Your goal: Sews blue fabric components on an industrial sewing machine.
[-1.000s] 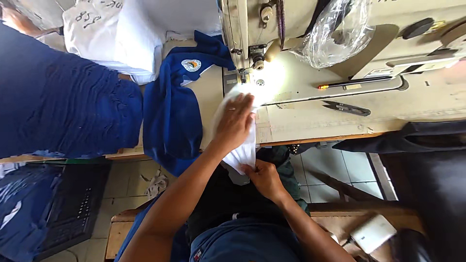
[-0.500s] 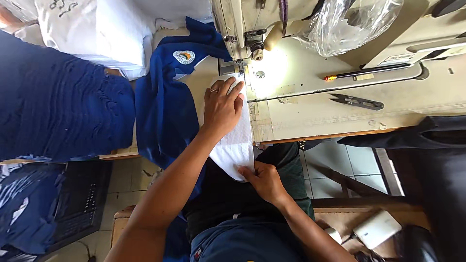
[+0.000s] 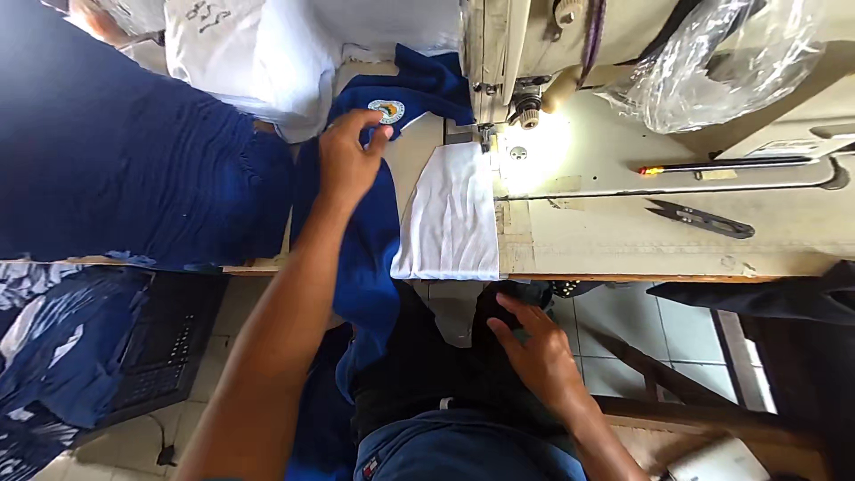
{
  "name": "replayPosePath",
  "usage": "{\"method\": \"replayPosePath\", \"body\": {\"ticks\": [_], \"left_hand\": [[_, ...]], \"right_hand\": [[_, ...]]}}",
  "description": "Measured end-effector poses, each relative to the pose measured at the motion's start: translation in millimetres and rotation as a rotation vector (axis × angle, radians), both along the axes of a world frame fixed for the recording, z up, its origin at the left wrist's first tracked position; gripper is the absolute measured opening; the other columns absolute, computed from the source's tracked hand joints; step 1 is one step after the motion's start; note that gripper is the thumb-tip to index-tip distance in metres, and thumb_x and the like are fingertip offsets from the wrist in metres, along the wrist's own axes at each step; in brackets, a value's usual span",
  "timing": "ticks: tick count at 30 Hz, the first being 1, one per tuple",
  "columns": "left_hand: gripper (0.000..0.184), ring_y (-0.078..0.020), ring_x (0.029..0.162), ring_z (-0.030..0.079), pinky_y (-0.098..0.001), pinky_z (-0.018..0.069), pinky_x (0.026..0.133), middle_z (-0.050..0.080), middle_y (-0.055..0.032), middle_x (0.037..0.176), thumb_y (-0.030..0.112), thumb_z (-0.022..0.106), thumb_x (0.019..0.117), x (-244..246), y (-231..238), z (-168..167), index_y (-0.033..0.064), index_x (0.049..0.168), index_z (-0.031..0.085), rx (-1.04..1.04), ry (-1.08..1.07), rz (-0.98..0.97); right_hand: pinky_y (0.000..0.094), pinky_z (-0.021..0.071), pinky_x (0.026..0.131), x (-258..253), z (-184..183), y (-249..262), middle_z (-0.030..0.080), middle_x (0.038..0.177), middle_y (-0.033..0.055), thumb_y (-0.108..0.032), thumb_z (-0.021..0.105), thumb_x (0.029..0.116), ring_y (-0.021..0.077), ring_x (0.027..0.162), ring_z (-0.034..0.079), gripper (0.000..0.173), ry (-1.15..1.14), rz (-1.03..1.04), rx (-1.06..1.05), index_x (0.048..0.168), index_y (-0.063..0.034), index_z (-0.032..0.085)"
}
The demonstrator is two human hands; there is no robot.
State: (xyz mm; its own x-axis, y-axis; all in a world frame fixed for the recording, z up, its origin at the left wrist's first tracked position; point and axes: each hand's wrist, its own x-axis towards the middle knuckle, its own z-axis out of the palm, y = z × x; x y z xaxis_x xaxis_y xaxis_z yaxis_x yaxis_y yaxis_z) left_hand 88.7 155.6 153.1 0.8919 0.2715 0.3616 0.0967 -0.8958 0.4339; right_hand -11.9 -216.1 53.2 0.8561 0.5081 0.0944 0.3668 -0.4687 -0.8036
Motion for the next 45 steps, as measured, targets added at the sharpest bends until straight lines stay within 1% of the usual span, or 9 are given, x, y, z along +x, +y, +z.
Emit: {"method": "replayPosePath", "body": {"ticks": [11,17,20,22,25,29,33,38,45], "left_hand": [[0.038,-0.0430,0.116,0.066,-0.0611,0.0472,0.103,0.068,-0.0270,0.122,0.024,0.045,0.1100,1,56,5,-0.0043,0.126,0.065,0.104,0.043,0.042],[0.034,-0.0359,0.106,0.069,-0.0517,0.0536,0.093,0.069,-0.0232,0.116,0.025,0.048,0.1095,-59,27,88,-0.0009,0.121,0.067,0.297,-0.159,-0.064],[0.029,-0.0327,0.092,0.070,-0.0502,0.0588,0.076,0.068,-0.0193,0.108,0.021,0.052,0.1074,-121,-52,110,0.0009,0.118,0.070,0.346,-0.036,-0.252],[0.030,-0.0219,0.081,0.069,-0.0398,0.0586,0.064,0.070,-0.0108,0.101,0.029,0.055,0.1054,-164,-101,96,0.0063,0.113,0.073,0.238,0.051,-0.413],[0.040,-0.0042,0.075,0.065,-0.0210,0.0560,0.063,0.073,-0.0029,0.100,0.044,0.063,0.1019,-180,-107,77,0.0083,0.117,0.074,-0.096,-0.066,-0.486],[0.086,-0.0190,0.140,0.051,-0.0430,0.0454,0.115,0.053,-0.0088,0.152,0.071,0.039,0.1003,-125,-56,61,0.0032,0.153,0.043,-0.313,-0.016,-0.499],[0.095,-0.0009,0.101,0.068,-0.0256,0.0579,0.089,0.074,0.0068,0.106,0.092,0.042,0.0789,-112,-54,41,0.0115,0.120,0.069,-0.810,0.362,-0.790],[0.044,0.0021,0.077,0.068,-0.0205,0.0592,0.070,0.073,0.0131,0.084,0.065,0.074,0.0835,-129,-60,47,0.0214,0.093,0.073,-0.955,0.399,-0.659],[0.011,0.0005,0.084,0.069,-0.0160,0.0583,0.075,0.074,0.0061,0.094,0.012,0.069,0.0973,-152,-74,77,0.0084,0.107,0.073,-0.534,0.059,-0.448]], "right_hand": [[0.0340,0.0631,0.087,52,74,94,0.077,0.106,0.0075,-0.018,0.056,0.1053,0.0128,0.093,0.075,0.026,0.229,0.117,0.387,0.114,-0.0017,0.074],[0.0481,0.0619,0.086,107,131,201,0.051,0.144,0.0244,-0.067,0.038,0.1031,0.0334,0.111,0.068,0.083,0.979,0.039,0.720,0.152,-0.0001,0.036],[0.0421,0.0626,0.070,125,148,219,0.068,0.109,0.0174,-0.039,0.055,0.1029,0.0256,0.085,0.072,0.047,0.974,-0.109,0.747,0.129,-0.0001,0.056],[0.0410,0.0584,0.070,120,146,204,0.068,0.091,0.0105,-0.022,0.058,0.0988,0.0194,0.080,0.068,0.022,0.815,-0.183,0.634,0.105,-0.0016,0.065],[0.0391,0.0602,0.076,90,138,157,0.071,0.095,0.0077,-0.027,0.051,0.1082,0.0155,0.085,0.070,0.029,0.583,0.013,0.549,0.115,-0.0058,0.069],[0.0325,0.0603,0.073,41,126,115,0.072,0.093,0.0032,-0.026,0.046,0.1103,0.0107,0.081,0.069,0.030,0.440,0.273,0.567,0.125,-0.0103,0.067],[0.0258,0.0575,0.094,23,124,97,0.073,0.120,0.0009,-0.016,0.051,0.1075,0.0041,0.105,0.069,0.033,0.328,0.441,0.565,0.136,-0.0063,0.066],[0.0190,0.0572,0.089,13,122,79,0.074,0.119,-0.0007,-0.014,0.052,0.1073,-0.0017,0.099,0.068,0.036,0.322,0.491,0.546,0.140,-0.0047,0.062],[0.0188,0.0542,0.057,1,102,82,0.070,0.076,-0.0017,-0.015,0.065,0.1013,0.0015,0.060,0.062,0.031,0.241,0.283,0.608,0.131,-0.0066,0.063]]}}
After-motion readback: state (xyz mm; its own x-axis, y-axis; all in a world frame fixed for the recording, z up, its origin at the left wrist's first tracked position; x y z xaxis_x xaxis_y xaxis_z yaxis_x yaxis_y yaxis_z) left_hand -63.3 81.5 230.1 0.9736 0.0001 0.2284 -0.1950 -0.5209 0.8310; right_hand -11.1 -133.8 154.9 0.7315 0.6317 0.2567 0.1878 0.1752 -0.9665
